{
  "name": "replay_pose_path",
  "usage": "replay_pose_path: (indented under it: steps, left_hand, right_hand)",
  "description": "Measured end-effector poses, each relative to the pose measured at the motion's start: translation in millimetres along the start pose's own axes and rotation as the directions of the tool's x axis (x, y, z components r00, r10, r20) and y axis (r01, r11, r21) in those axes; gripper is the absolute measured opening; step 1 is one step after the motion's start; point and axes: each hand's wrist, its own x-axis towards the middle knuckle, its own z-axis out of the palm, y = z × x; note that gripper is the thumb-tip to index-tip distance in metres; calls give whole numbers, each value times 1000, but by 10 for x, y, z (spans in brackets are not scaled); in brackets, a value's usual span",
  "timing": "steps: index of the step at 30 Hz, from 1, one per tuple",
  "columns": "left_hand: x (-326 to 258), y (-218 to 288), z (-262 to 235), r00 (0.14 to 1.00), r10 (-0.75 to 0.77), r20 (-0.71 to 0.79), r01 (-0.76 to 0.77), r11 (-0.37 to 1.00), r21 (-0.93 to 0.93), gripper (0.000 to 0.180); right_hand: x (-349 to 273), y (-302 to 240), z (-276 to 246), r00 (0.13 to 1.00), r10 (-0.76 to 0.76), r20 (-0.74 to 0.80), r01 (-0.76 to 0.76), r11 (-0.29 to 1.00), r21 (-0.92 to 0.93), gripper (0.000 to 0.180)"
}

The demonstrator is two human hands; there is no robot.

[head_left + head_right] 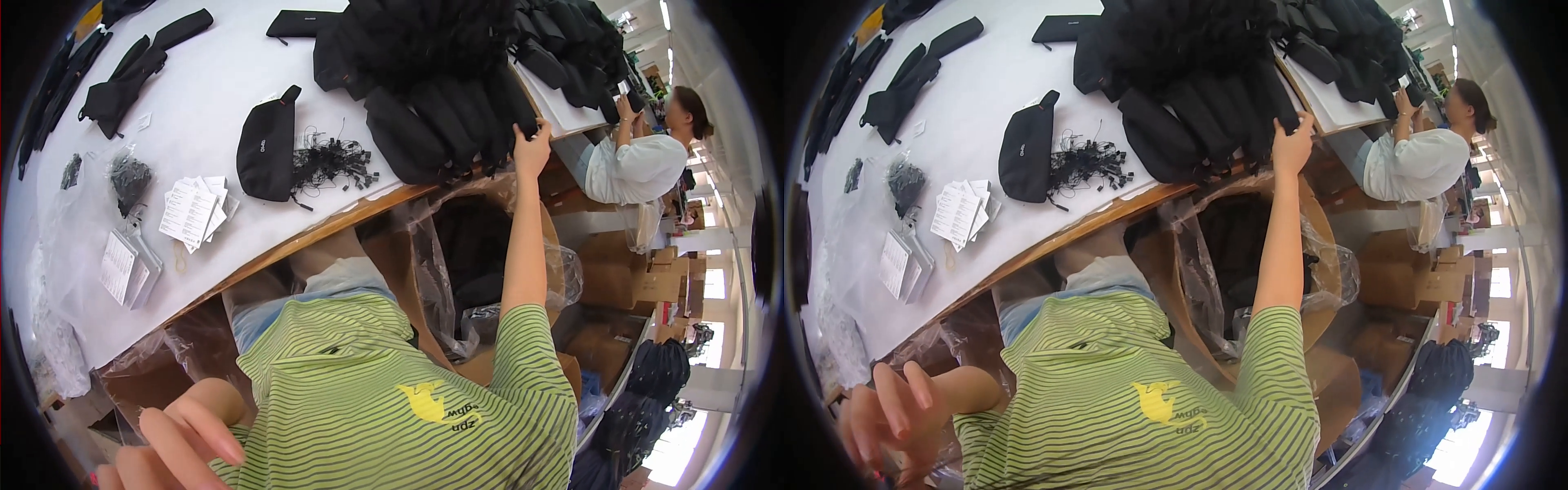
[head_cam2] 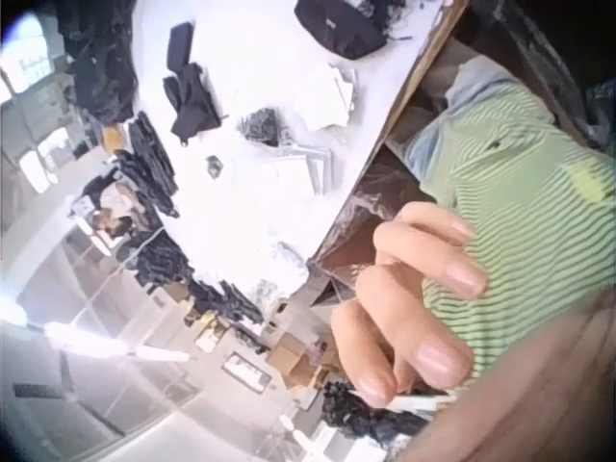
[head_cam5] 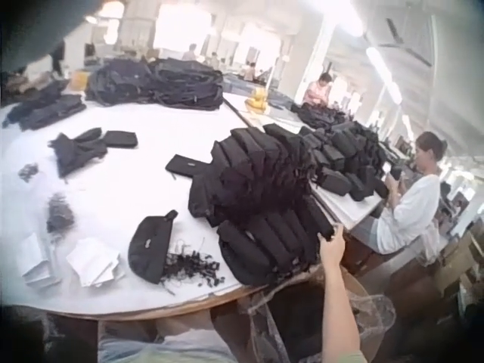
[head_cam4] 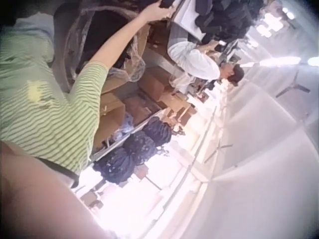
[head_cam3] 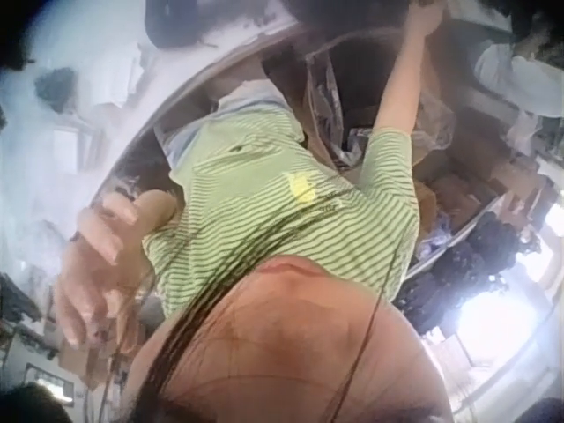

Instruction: Checking the quality of small black pouches and attaching tags or labels before sorting them into containers.

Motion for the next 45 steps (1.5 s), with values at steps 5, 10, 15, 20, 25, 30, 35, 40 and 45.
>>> replay_pose_path:
  steps: [5,10,15,20,25,30,35,40,45]
  left_hand:
    - [261,-99,475,961,23,-276,-85,973,-215,33]
    - [347,140,424,625,-377,-684,98,907,-410,29]
    - [42,114,479,802,-166,-574,-30,948,-317,18]
    - [24,-111,88,928,30,-373,-155,938,-311,8]
    - [-97,-193,-232,964,238,-119,-263,920,-292,9]
    - [-527,-730,-1267,523,223,-822,556,641,528,22]
    - [-1093,-1266,-2040,710,250,-659,703,-317,637,56]
    - [-1042,-1302,-2109,571,138,-809,783,-386,487,70]
    - [-943,-1257,-2030,638,196,-745,723,-485,492,76]
  right_hand:
    - [232,179,238,945,-1,326,9,1000,-21,52]
    - [331,395,153,863,-86,498,157,982,-103,64]
    - [-13,-371,110,961,-277,1,275,957,86,54]
    - [-860,-1787,166,836,-345,427,91,854,512,13]
    - [-1082,-1983,1102,646,-272,713,193,962,191,24]
    - [-1077,-2025,1497,530,-204,823,365,931,-4,35]
    - [-1127,-2061,1542,540,-238,807,408,913,-4,24]
    - [-916,-2207,1227,648,-333,685,175,940,291,25]
    - [-608,-2547,758,748,-336,572,-73,815,574,22]
